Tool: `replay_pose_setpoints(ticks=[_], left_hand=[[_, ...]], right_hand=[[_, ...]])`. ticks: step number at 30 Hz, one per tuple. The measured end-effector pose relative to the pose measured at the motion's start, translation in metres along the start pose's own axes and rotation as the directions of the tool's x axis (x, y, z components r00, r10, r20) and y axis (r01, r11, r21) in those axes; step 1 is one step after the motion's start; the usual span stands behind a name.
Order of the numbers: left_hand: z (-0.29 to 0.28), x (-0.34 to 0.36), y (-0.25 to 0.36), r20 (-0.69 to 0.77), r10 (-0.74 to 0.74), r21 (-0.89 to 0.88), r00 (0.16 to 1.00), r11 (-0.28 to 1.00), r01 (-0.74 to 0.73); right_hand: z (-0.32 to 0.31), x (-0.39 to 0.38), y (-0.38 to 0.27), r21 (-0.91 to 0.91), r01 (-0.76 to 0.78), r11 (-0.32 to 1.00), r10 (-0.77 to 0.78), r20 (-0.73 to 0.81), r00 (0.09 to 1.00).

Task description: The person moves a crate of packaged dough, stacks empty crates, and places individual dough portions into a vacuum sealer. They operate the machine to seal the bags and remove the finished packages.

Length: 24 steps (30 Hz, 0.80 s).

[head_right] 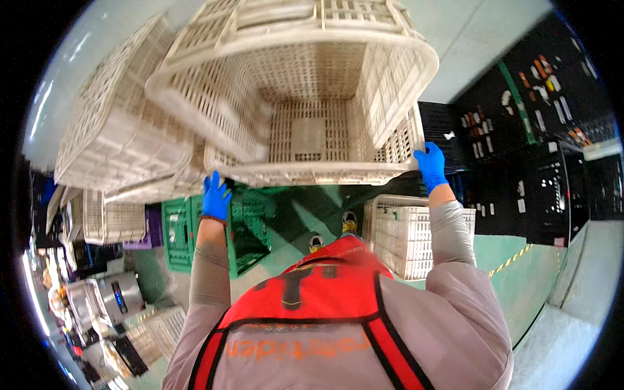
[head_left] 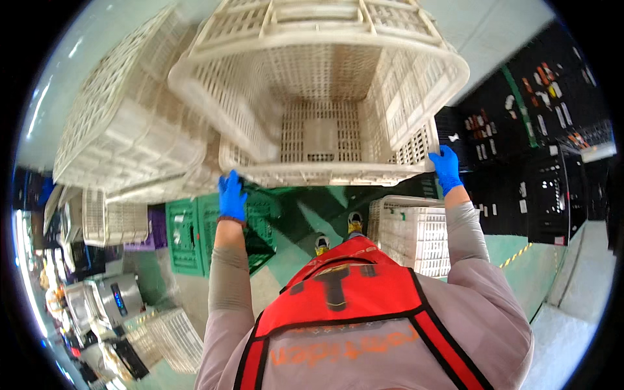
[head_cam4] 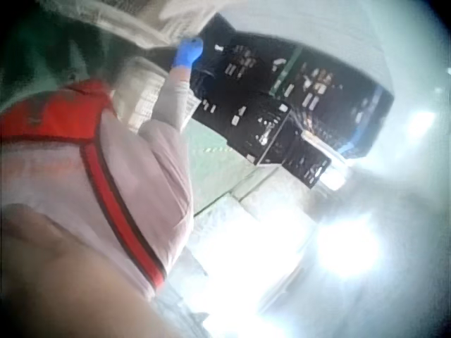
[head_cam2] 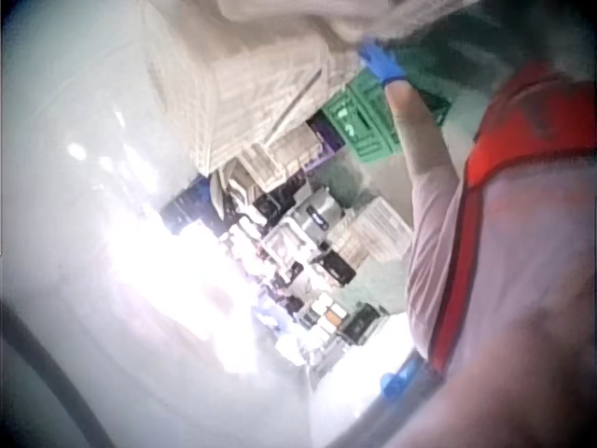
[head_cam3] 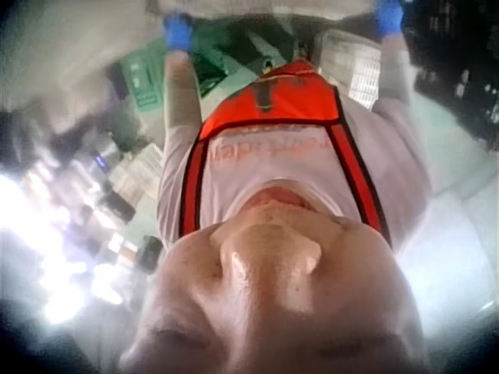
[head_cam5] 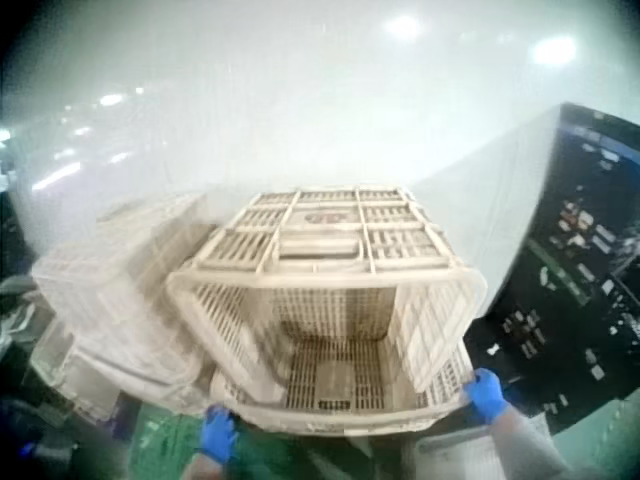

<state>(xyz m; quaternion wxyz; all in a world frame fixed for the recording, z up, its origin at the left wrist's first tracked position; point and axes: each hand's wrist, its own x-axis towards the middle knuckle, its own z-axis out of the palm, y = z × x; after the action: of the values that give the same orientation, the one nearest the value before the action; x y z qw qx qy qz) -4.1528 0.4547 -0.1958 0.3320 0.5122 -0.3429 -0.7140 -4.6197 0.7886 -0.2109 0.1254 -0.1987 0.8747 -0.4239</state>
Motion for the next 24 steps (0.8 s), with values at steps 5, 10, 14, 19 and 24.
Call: replay_pose_setpoints(ticks=[5, 10, 14, 19, 24], left_hand=[[0.022, 0.050, -0.058, 0.382, 0.222, 0.323, 0.897, 0.877, -0.355], [0.115, 0.018, -0.058, 0.810, 0.069, 0.582, 0.582, -0.210, -0.786], [0.207, 0.002, -0.086, 0.770, 0.015, 0.615, 0.638, 0.248, -0.748], [0.336, 0.020, -0.145, 0.562, -0.187, 0.497, 0.806, 0.855, -0.148], [0.415, 0.017, -0.233, 0.548, -0.402, 0.378, 0.734, 0.901, 0.213]], right_hand=[[-0.071, 0.026, 0.015, 0.056, 0.011, 0.998, -0.011, -0.011, 1.000], [-0.144, 0.077, 0.085, -0.017, 0.038, 0.999, -0.040, -0.089, 0.995], [-0.231, 0.137, 0.124, -0.126, -0.053, 0.991, 0.044, -0.071, 0.997], [-0.319, 0.214, 0.189, -0.314, -0.089, 0.945, 0.026, -0.200, 0.979], [-0.331, 0.229, 0.241, -0.060, -0.021, 0.998, -0.003, -0.368, 0.930]])
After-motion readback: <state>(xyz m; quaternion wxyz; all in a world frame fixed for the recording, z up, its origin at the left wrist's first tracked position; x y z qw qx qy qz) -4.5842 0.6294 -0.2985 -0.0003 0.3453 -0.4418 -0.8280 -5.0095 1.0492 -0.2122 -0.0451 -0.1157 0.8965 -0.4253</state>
